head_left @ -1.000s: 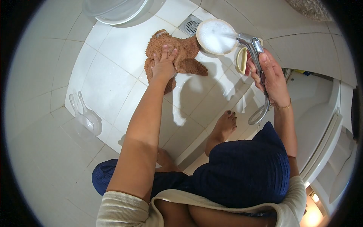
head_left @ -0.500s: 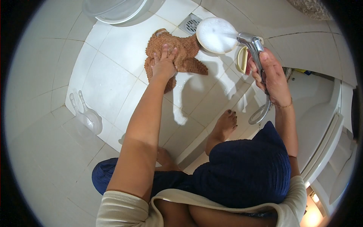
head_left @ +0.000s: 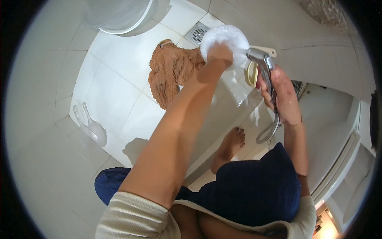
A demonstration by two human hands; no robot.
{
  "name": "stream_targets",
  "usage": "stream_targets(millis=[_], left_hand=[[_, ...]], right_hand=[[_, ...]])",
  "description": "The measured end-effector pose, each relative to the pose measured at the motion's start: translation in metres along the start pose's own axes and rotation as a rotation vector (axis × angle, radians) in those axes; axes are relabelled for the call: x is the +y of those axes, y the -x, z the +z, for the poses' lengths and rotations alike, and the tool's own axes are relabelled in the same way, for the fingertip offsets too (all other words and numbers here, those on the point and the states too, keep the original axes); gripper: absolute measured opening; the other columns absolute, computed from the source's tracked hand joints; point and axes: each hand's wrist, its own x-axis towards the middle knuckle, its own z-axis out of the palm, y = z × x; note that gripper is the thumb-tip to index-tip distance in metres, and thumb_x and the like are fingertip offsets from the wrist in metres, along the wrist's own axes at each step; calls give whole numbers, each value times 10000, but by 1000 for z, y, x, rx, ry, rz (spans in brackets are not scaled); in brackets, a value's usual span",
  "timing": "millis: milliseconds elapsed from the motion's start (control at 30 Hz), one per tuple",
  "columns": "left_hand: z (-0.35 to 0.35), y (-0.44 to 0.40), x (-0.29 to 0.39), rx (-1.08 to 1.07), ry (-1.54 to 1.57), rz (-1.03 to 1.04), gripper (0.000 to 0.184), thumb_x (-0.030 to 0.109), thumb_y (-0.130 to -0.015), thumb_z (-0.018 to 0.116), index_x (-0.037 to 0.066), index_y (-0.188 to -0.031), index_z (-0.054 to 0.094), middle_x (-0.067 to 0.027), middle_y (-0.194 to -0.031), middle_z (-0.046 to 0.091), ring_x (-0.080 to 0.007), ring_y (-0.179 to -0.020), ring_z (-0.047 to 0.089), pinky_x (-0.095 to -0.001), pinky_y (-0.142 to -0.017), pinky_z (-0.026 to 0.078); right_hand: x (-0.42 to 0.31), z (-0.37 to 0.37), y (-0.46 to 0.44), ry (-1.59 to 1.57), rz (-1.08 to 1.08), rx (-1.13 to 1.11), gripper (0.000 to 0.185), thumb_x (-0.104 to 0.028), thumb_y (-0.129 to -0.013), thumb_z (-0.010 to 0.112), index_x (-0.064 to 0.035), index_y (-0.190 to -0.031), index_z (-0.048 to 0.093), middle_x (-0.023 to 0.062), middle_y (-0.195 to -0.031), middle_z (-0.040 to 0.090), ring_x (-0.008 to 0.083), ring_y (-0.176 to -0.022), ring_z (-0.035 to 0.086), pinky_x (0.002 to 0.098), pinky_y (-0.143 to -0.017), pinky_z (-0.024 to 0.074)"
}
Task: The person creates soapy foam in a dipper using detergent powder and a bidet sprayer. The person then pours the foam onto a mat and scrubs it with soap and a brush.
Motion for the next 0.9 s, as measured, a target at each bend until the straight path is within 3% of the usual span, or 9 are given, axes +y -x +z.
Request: stream_targets(millis=[100,233,300,333,433,667,733,800,900], left_hand=[[1,-30,-20,-289,81,-19,269,248,-780,574,25,-927,607,-119,-895,605,-291,-866,576,-385,-824,451],[-89,24,-54,-549,1578,-47,364,322,-745,665,20,-945,619,-102,-732,536,-202,-729,553,-357,-733,475],[-120,49,-64,-390,1142,-580,412,321,-721,697,22,-987,603,-133,-817,545,-251,-796,554,-382,-778,463],[-119,62,-71,-391,1144,-582,412,321,-721,697,22,-987,603,-133,-817,545,-251,-796,554,-382,-778,463],[-91,97,-94,209,-38,-468,558,306,-694,726,33,-1129,509,-214,-1106,452,-377,-979,494,-459,-863,409],[-67,81,-115,136,89,-363,388,68,-671,657,17,-1034,533,-182,-1013,517,-361,-874,554,-435,-799,453],[-96,76,-113,109,273,-370,323,6,-684,636,-1,-995,547,-121,-947,571,-265,-851,581,-365,-781,465],[-141,79,-86,128,1078,-467,315,-43,-703,616,16,-1006,550,-74,-987,571,-180,-874,566,-303,-774,458],[-180,94,-80,236,1155,-233,295,-54,-703,627,31,-976,553,-51,-1009,556,-143,-955,524,-264,-825,426]], right_hand=[[3,-3,-1,-42,51,6,368,-406,-955,378,-67,-1052,484,-29,-733,469,14,-505,382,151,-384,292],[7,-13,0,-85,73,-21,385,-412,-954,379,-62,-1083,474,-26,-737,468,16,-508,381,151,-385,292],[8,-13,1,-96,119,-100,424,-431,-950,379,-43,-1099,465,-21,-740,467,23,-510,382,157,-392,298],[8,-10,2,-94,122,-100,424,-431,-950,379,-43,-1099,465,-21,-740,467,23,-510,382,157,-392,298],[4,8,1,-47,117,-258,487,-468,-941,378,-15,-1101,453,-10,-743,463,31,-518,384,165,-408,308],[-3,21,0,-51,80,-409,643,-577,-888,390,0,-1165,446,-6,-722,464,20,-458,344,150,-371,273],[-1,24,6,-47,53,-413,634,-557,-898,393,14,-1170,440,-5,-724,461,20,-452,334,153,-369,270],[-1,22,10,-79,69,-399,561,-502,-920,393,1,-1164,439,-2,-748,471,22,-480,355,154,-384,283],[-3,17,15,-101,51,-382,476,-441,-945,392,-15,-1153,442,2,-773,483,22,-504,375,155,-393,293]])
